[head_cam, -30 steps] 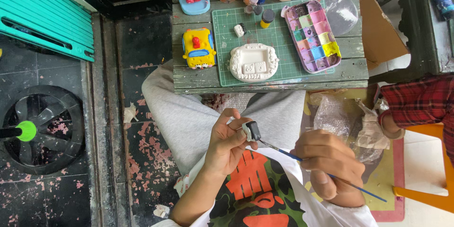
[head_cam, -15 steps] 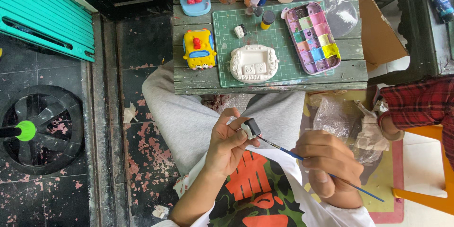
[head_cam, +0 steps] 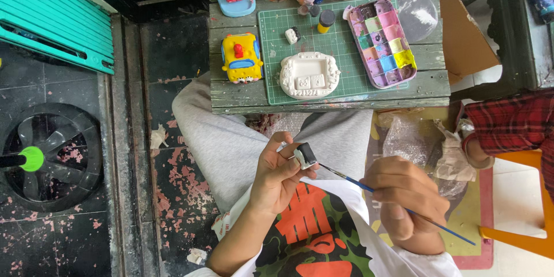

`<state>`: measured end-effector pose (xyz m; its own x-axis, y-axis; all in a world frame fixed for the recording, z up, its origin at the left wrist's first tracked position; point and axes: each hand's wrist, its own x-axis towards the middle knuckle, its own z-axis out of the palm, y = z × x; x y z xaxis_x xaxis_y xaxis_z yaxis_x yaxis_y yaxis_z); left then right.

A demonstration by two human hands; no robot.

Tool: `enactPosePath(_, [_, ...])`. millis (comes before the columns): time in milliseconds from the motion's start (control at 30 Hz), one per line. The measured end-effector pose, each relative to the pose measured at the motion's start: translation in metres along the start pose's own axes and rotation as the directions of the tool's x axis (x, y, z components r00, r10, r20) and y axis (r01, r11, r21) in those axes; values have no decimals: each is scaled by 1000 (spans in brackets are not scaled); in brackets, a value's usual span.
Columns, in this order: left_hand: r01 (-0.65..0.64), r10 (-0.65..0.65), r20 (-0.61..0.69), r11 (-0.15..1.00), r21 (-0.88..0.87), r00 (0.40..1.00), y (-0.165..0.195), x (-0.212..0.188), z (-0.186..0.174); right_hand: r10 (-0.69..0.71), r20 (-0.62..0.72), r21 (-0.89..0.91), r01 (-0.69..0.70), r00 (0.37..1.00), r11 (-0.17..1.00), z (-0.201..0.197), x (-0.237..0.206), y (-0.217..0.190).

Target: The person sits on the floor and paints a small white plaster figurine black, holding the figurine in one hand while applying paint with a brush. They periodically dip the brush into a compartmented paint palette on the table and continue coating the figurine's surfaces.

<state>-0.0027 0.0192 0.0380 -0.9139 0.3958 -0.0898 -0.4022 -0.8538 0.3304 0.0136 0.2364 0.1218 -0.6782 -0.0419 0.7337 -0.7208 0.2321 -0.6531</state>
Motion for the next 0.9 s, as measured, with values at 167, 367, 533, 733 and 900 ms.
enactPosePath(167, [-1, 3, -65, 1000, 28, 998, -6, 6, -10, 29, -180, 46, -21, 983, 999, -10, -31, 23])
enactPosePath(367, [57, -52, -129, 998, 41, 990, -21, 31, -33, 274, -417, 8, -299, 866, 954, -40, -37, 121])
enactPosePath(533, [127, -111, -177, 988, 82, 978, -31, 52, -45, 202, -371, -492, -377, 906, 785, -57, -1, 182])
enactPosePath(733, [186, -173, -163, 980, 67, 971, -32, 81, -52, 177, -234, -602, -286, 956, 746, -62, 25, 203])
enactPosePath(900, [254, -245, -167, 966, 36, 955, -40, 97, -47, 156, -203, -626, -251, 967, 738, -67, 30, 221])
